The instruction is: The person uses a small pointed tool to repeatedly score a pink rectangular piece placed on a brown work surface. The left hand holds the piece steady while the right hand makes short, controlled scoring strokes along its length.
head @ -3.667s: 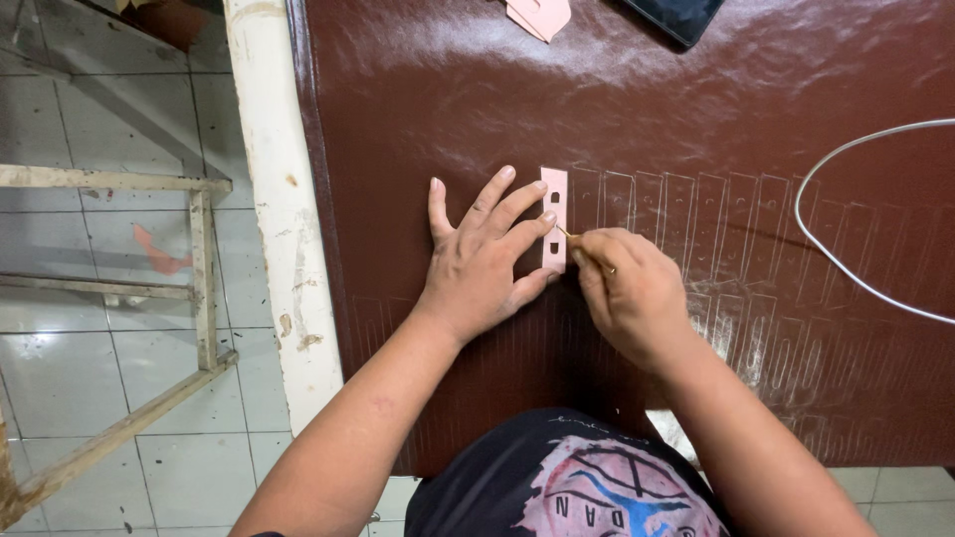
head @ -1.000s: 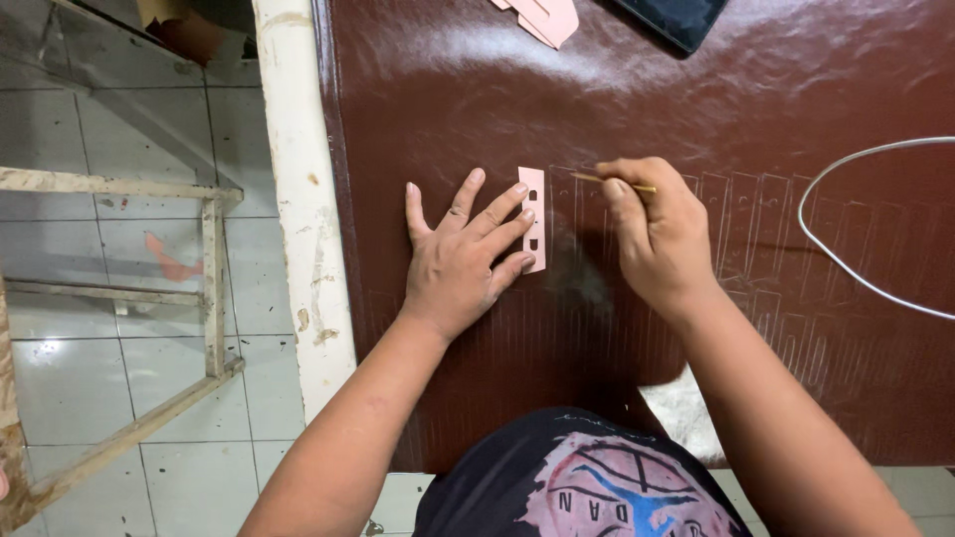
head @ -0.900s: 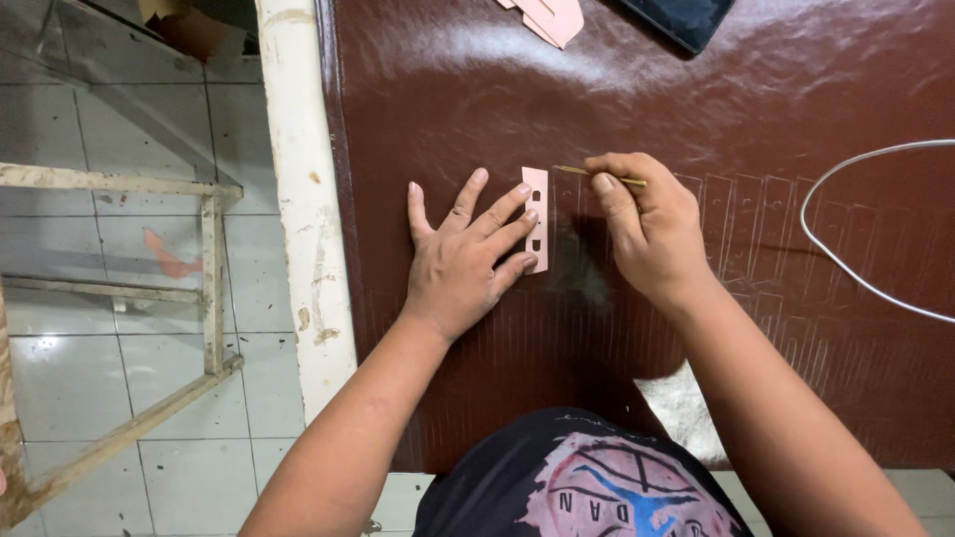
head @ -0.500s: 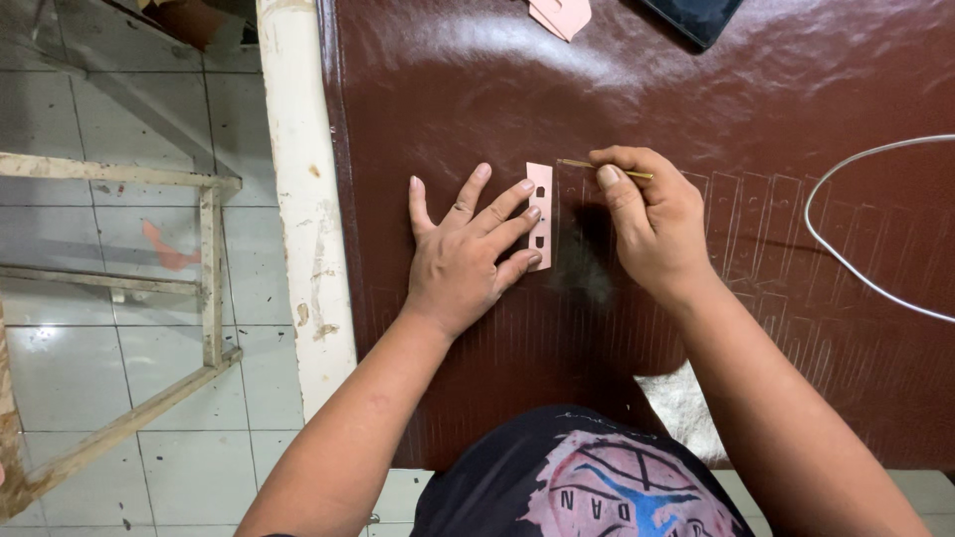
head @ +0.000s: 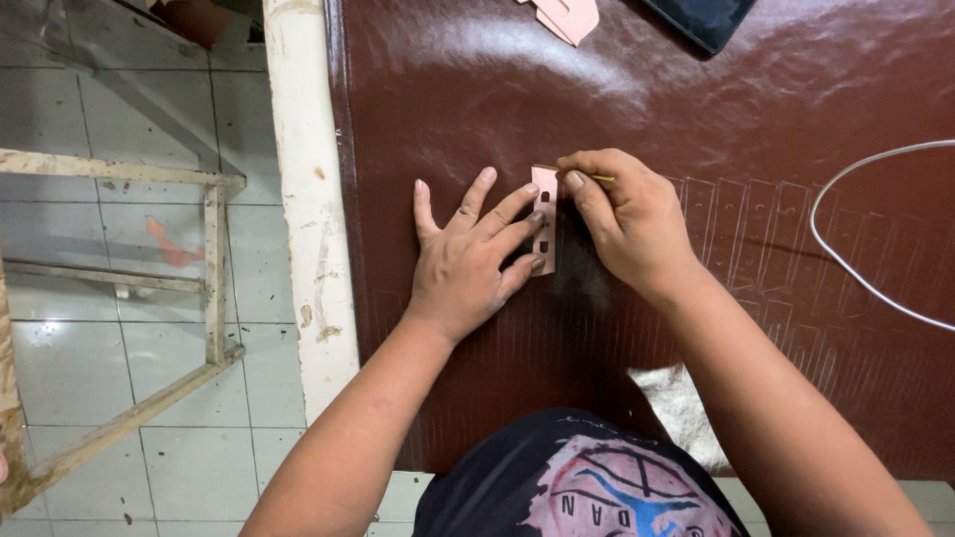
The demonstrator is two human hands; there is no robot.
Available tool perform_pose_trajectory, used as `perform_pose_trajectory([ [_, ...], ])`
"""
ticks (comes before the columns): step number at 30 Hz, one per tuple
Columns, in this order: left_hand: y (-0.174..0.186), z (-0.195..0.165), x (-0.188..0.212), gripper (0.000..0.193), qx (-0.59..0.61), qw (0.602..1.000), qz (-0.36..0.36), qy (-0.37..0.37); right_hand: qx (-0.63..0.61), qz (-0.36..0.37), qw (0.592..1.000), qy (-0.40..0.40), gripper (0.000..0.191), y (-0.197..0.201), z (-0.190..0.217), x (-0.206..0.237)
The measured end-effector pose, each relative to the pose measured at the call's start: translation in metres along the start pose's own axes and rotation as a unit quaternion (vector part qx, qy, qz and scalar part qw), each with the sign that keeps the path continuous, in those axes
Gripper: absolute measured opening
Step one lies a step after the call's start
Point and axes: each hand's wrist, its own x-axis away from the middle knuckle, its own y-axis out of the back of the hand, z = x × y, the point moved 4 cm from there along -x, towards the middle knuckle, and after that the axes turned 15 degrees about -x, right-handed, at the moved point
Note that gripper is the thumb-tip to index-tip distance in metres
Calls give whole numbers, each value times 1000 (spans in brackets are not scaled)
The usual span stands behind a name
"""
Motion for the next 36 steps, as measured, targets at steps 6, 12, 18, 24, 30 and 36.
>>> perform_pose_trajectory([
  [6, -2, -1, 0, 39, -9, 1000, 11, 3, 163, 73, 977, 119, 13, -2, 18, -2],
  [12, -1, 0, -1, 39, 10, 1000, 21, 14, 232, 88, 958, 141, 11, 6, 24, -3],
  [18, 0, -1, -1, 38, 3, 1000, 12, 8, 226, 79, 957, 164, 10, 5, 19, 7],
  [24, 0, 0, -2, 39, 12, 1000, 10, 4, 229, 124, 954, 148, 13, -9, 27, 50],
  [30, 0, 0, -1, 38, 15, 1000, 7, 4, 184, 115, 971, 99, 16, -5, 29, 80],
  [36, -1, 0, 0, 36, 11, 1000, 3, 5, 166, 103, 978, 68, 16, -2, 22, 84],
])
